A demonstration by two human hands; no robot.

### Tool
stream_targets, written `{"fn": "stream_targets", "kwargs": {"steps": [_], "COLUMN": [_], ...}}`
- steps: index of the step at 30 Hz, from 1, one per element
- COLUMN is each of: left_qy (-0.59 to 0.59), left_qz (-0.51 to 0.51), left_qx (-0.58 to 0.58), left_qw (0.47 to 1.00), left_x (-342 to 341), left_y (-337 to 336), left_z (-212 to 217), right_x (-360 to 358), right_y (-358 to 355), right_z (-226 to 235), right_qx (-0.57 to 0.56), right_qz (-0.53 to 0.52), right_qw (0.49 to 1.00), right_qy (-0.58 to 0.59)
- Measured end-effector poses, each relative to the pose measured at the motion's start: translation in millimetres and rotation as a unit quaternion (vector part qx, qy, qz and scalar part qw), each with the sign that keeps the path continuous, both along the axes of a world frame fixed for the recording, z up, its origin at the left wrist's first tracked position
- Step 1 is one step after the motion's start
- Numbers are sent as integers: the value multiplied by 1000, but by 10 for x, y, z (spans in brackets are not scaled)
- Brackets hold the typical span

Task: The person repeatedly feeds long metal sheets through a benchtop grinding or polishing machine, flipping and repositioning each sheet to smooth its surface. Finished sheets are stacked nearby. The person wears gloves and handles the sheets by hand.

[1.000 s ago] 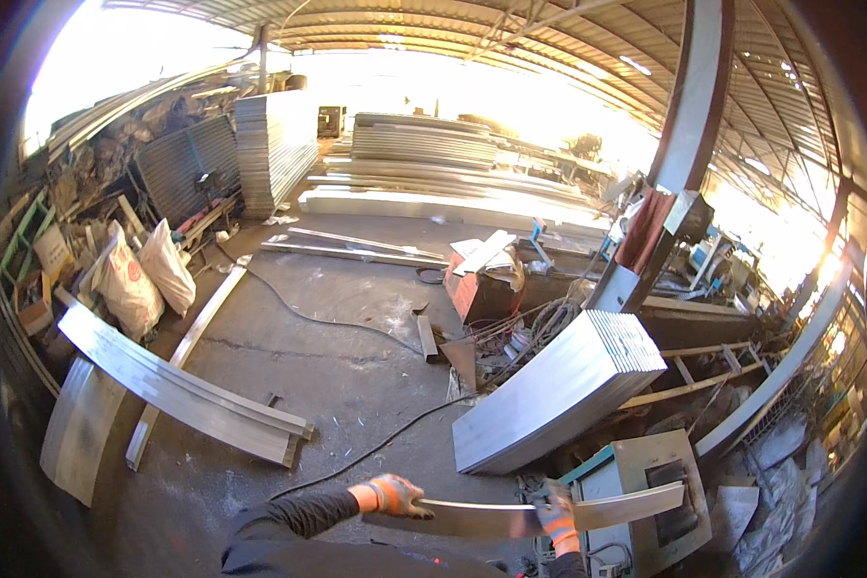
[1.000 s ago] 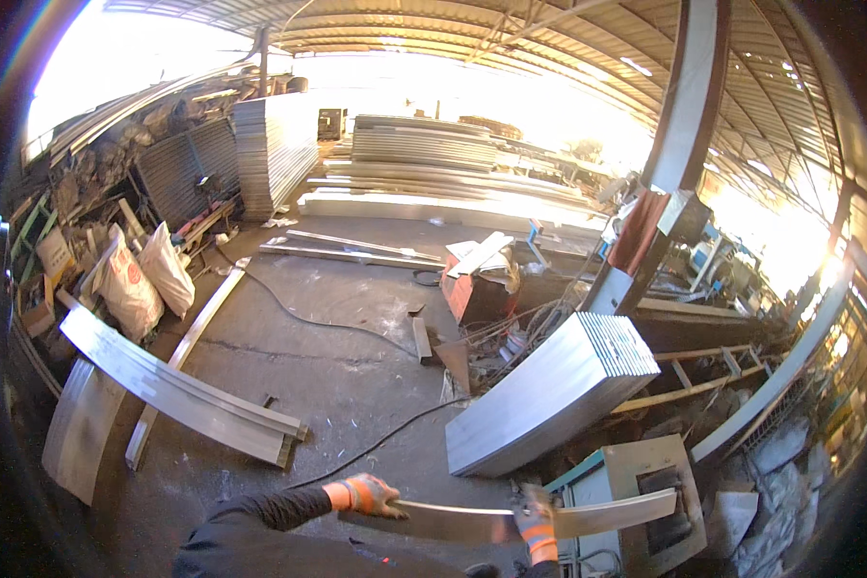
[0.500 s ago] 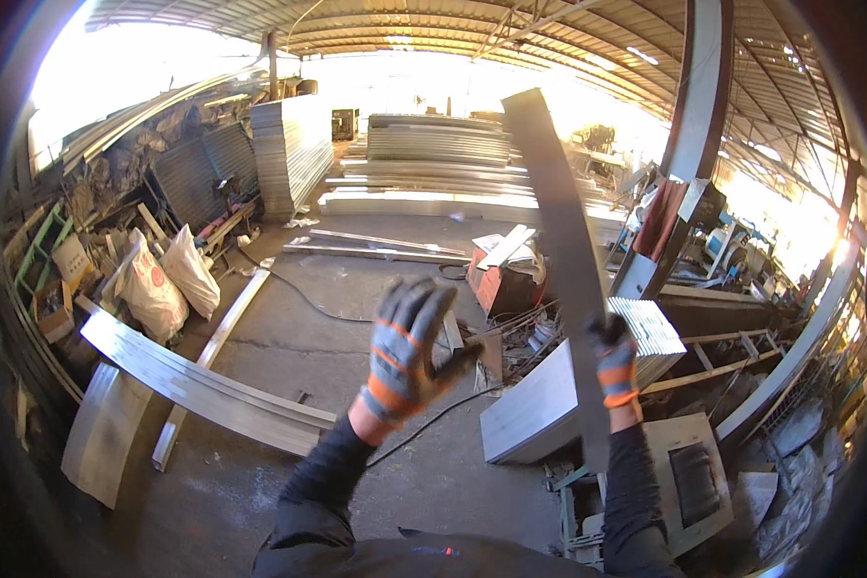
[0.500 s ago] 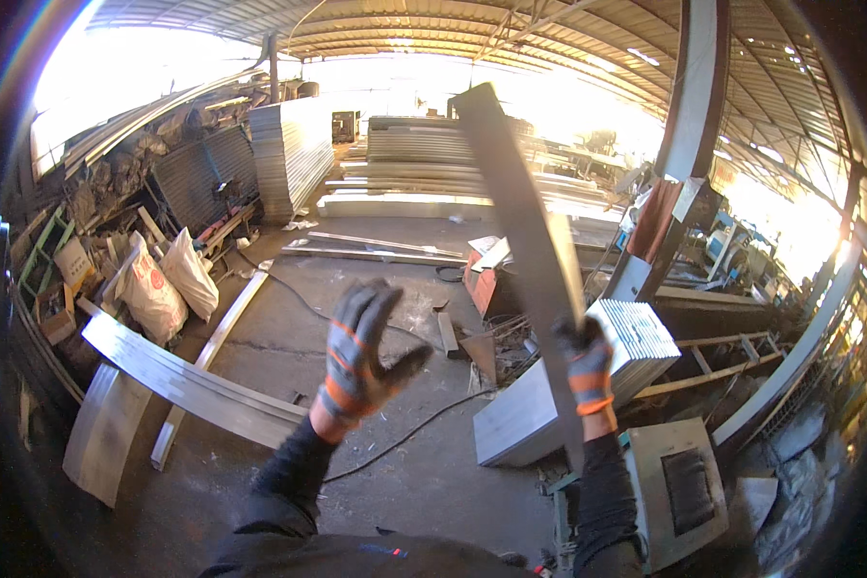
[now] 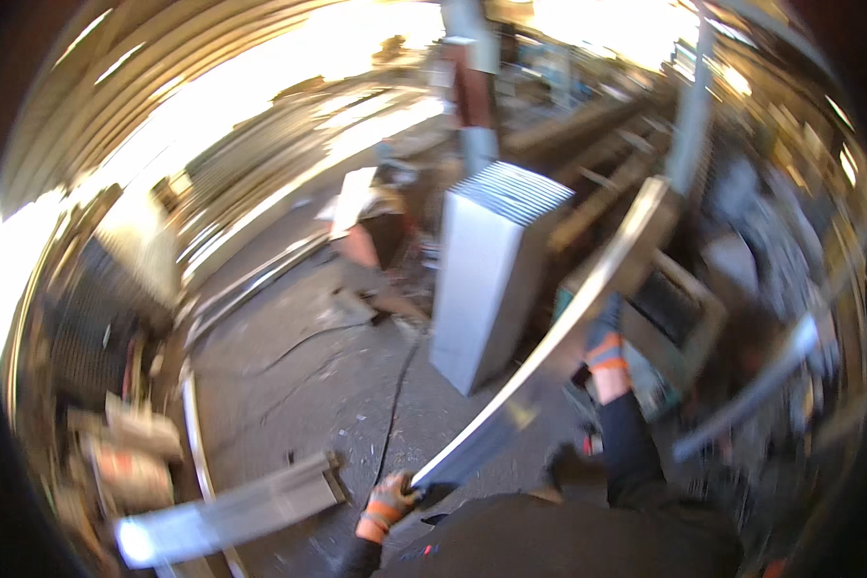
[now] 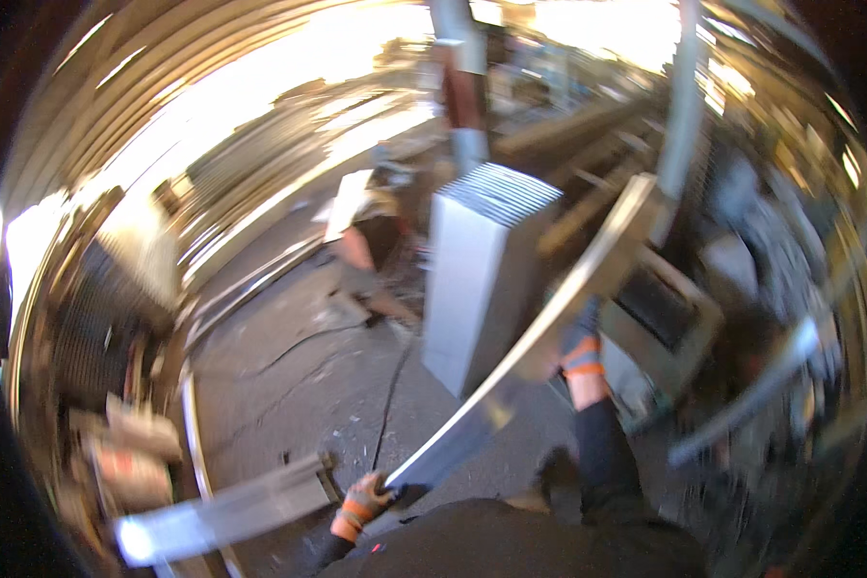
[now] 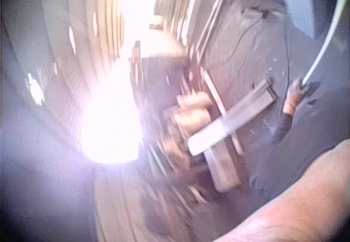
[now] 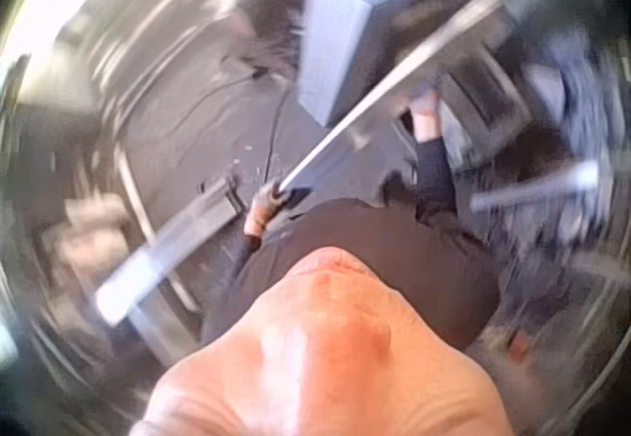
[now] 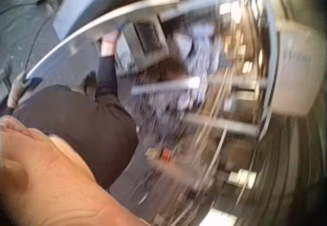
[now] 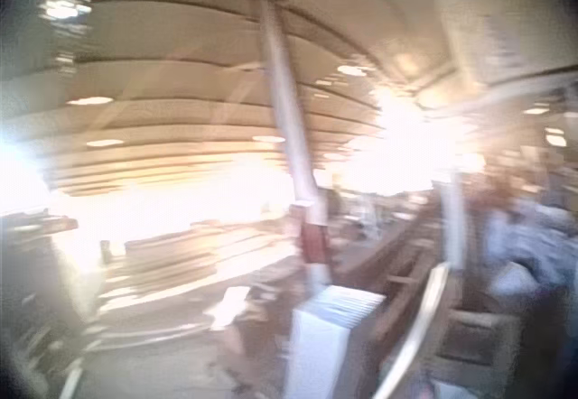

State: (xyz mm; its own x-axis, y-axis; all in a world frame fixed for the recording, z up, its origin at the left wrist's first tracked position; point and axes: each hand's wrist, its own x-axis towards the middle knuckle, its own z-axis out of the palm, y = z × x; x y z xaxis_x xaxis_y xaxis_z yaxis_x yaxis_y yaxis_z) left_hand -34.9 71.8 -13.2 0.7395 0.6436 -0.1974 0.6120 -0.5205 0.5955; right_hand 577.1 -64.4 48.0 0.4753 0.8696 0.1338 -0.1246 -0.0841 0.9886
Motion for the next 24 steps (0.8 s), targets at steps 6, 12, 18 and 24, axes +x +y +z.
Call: {"fn": "stream_targets", "kwargs": {"steps": [6,12,18,24], "left_qy": [174,157,142,140], "left_qz": [16,-82,-122,-151], "left_qx": [-74,-78,-106,-155], "left_qw": [982,981,976,966], "left_x": [925,2832,5235,7020], "left_y": [-475,-335,-540,-854], "left_z": [-576,-920,-985,-1006], "right_x": [722,2201,4099,5961], "right_y": [-695,-881,-1150,-1385], "right_z": [-1215,-1863,-1985,-1842], "right_qx": [901,820,681,629], "right_qz": [-75,150,-57,-231], "right_qw": [-195,417,579,534], "right_qy": [381,362,446,516]}}
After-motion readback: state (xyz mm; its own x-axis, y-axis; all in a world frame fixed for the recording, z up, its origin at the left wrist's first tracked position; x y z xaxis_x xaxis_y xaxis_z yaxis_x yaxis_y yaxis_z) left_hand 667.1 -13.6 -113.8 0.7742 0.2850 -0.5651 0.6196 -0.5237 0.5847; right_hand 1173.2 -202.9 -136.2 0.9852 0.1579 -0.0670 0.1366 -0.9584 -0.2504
